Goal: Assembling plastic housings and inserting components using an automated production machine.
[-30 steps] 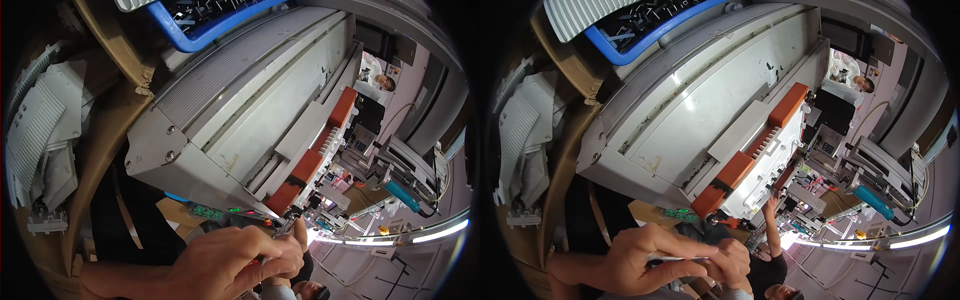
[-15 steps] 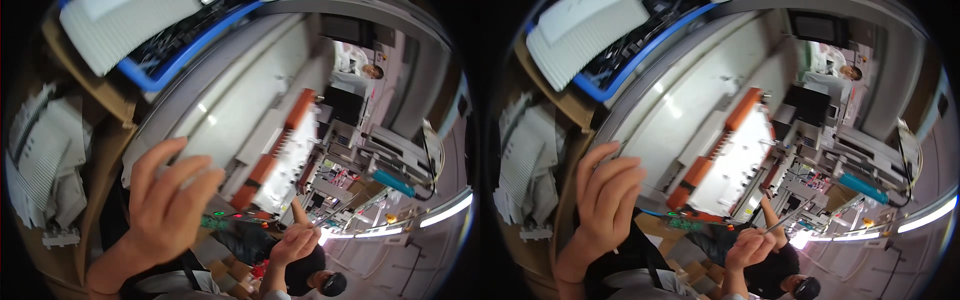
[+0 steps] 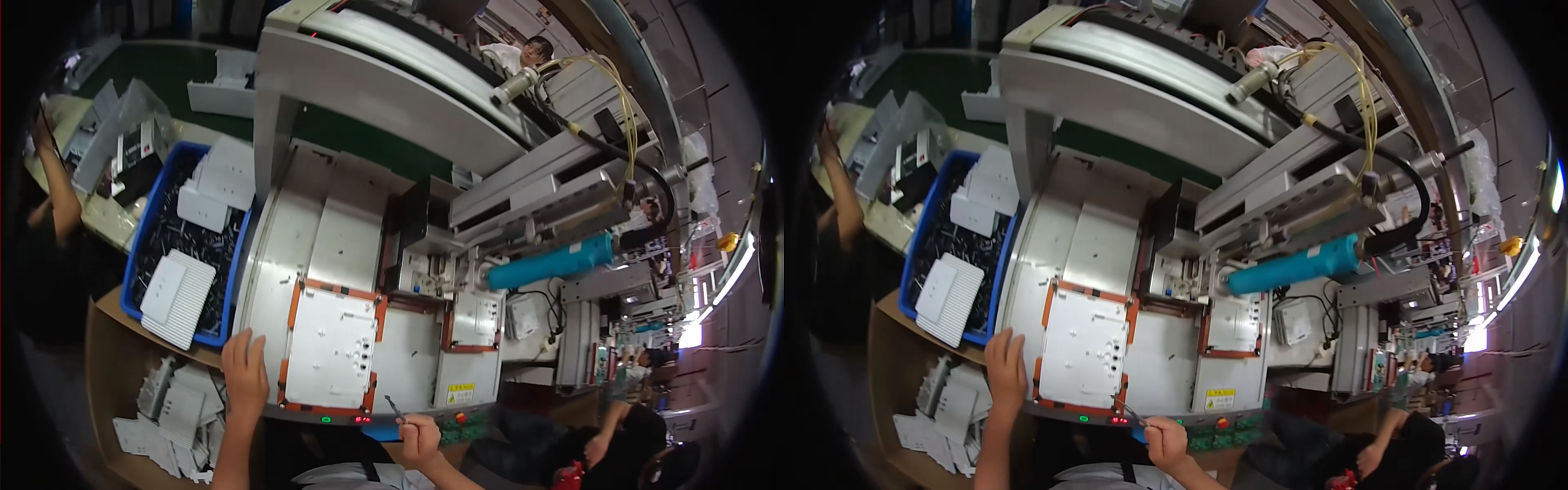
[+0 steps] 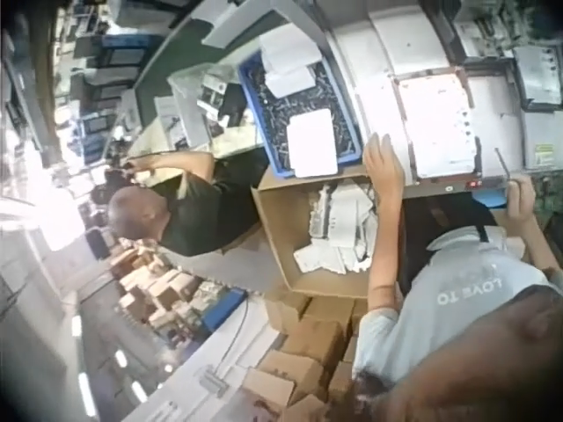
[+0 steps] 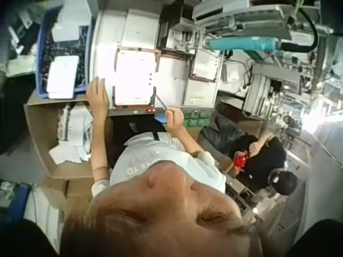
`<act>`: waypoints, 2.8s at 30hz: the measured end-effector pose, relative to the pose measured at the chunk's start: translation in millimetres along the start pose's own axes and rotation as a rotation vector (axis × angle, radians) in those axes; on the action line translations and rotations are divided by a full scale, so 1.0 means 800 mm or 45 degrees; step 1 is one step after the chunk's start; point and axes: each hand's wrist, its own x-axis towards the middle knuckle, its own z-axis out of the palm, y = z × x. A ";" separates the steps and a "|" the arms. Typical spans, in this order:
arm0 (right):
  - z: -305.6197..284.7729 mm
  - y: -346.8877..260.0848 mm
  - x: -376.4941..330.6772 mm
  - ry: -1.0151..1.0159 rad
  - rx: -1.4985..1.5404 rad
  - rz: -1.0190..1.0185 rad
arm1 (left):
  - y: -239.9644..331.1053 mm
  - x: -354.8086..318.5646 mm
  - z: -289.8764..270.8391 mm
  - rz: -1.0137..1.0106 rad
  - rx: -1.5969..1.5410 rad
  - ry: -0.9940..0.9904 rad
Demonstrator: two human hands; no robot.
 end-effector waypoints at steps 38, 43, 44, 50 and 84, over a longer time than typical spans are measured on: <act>0.067 0.101 0.023 -0.077 -0.117 0.821 | -0.011 0.023 0.002 -0.105 0.071 -0.315; 0.065 0.100 0.025 -0.052 -0.020 0.869 | -0.012 0.021 0.000 -0.089 0.082 -0.298; 0.066 0.101 0.025 -0.037 0.010 0.860 | -0.012 0.020 -0.001 -0.091 0.066 -0.295; 0.060 0.088 0.037 0.060 0.302 0.931 | -0.001 0.024 -0.006 -0.126 0.048 -0.254; 0.030 -0.048 0.170 0.346 0.300 -0.141 | 0.137 0.132 -0.060 -0.756 -2.193 -0.977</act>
